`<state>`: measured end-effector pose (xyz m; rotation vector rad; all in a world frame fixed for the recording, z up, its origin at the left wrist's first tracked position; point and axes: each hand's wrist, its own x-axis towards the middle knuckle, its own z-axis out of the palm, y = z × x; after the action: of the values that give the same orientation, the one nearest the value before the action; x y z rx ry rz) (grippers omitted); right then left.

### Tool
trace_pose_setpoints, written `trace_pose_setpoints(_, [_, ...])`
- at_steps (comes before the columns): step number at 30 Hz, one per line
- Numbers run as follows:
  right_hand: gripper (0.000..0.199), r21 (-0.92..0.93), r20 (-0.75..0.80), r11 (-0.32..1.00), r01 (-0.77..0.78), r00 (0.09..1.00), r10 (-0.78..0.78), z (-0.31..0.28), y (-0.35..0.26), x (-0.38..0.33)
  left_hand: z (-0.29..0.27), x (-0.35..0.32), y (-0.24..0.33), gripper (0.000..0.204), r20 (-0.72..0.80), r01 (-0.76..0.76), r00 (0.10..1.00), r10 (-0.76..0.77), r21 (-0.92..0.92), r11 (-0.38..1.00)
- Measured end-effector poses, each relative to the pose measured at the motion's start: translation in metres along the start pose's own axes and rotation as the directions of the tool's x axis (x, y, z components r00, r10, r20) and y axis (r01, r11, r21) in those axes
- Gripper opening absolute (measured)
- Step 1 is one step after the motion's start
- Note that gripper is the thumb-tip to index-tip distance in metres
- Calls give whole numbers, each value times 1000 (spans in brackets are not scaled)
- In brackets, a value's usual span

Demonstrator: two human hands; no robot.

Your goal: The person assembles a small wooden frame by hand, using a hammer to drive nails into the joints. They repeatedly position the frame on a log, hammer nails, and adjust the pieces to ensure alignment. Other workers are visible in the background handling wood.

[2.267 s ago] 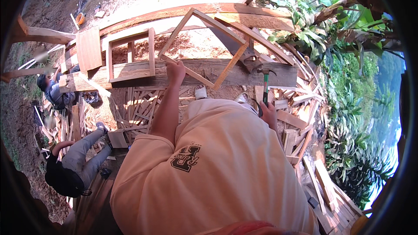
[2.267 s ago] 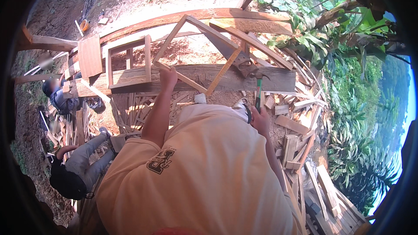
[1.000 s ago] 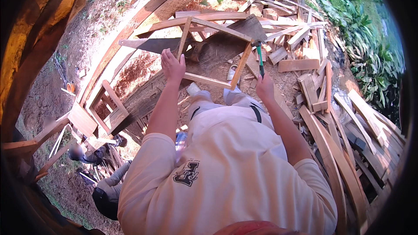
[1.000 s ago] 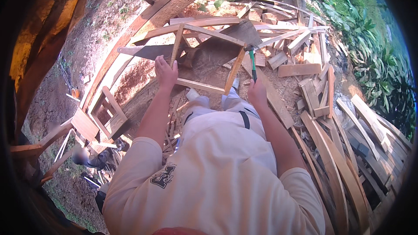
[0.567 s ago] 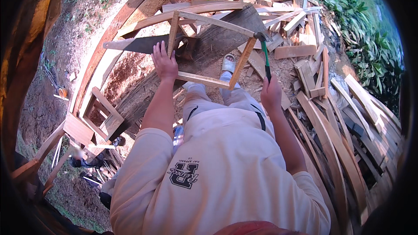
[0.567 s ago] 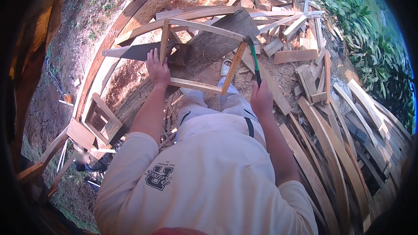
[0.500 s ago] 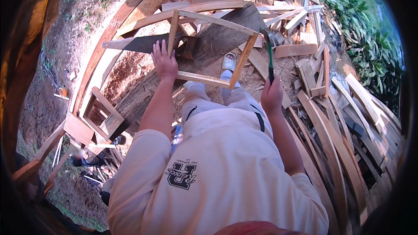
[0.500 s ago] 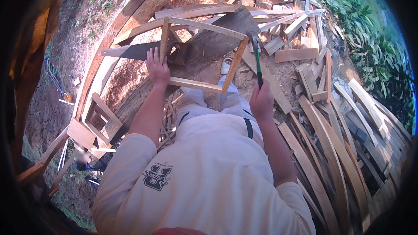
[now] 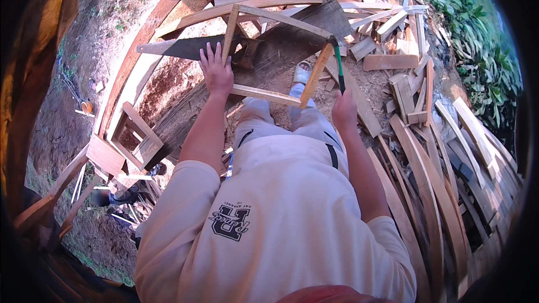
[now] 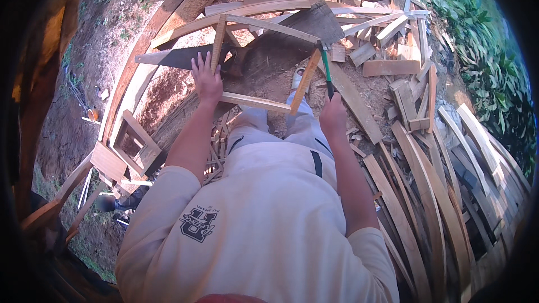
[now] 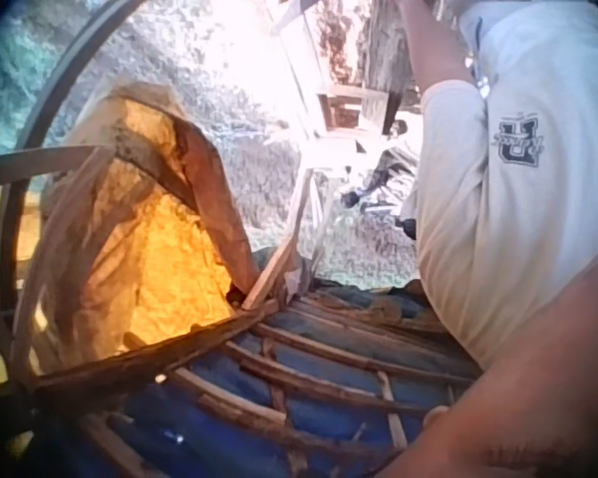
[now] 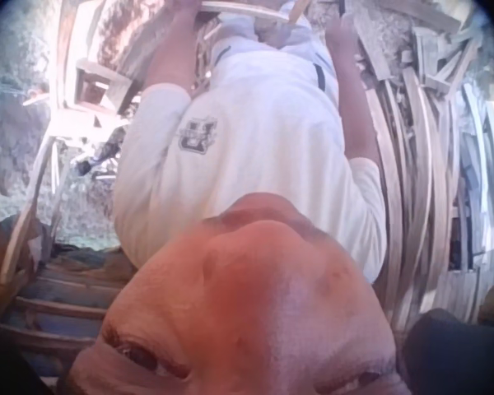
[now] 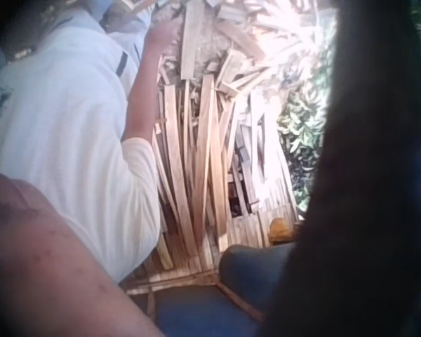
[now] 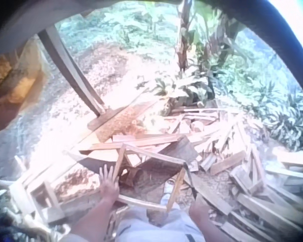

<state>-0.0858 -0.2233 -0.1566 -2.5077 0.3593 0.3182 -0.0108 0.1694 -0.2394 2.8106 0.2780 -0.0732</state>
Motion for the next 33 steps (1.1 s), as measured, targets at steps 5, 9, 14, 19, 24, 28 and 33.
trace_pose_setpoints(5, [16,149,-179,956,251,958,-224,-3,-10,-4,1,-4,1,56,4,49,999,-48,-43,998])
trace_pose_setpoints(9, [21,56,-8,995,82,997,-82,21,8,6,-2,-1,2,55,15,23,1000,-21,-101,995])
trace_pose_setpoints(14, [23,72,-66,993,92,994,-88,3,4,-2,3,-3,0,56,9,73,997,-73,-104,992])
trace_pose_setpoints(19, [16,141,3,985,99,995,-100,-31,8,-25,5,-7,2,55,-27,94,995,-99,-144,985])
trace_pose_setpoints(24, [19,202,137,978,-47,990,19,-30,50,-41,-8,-13,14,47,-63,87,993,-96,-131,988])
trace_pose_setpoints(28, [23,272,214,952,-144,973,86,-43,72,-30,-60,-20,51,37,196,318,946,-258,-401,859])
trace_pose_setpoints(33, [22,546,375,769,-331,918,129,-61,66,16,-111,-49,82,34,264,412,903,-339,-311,857])
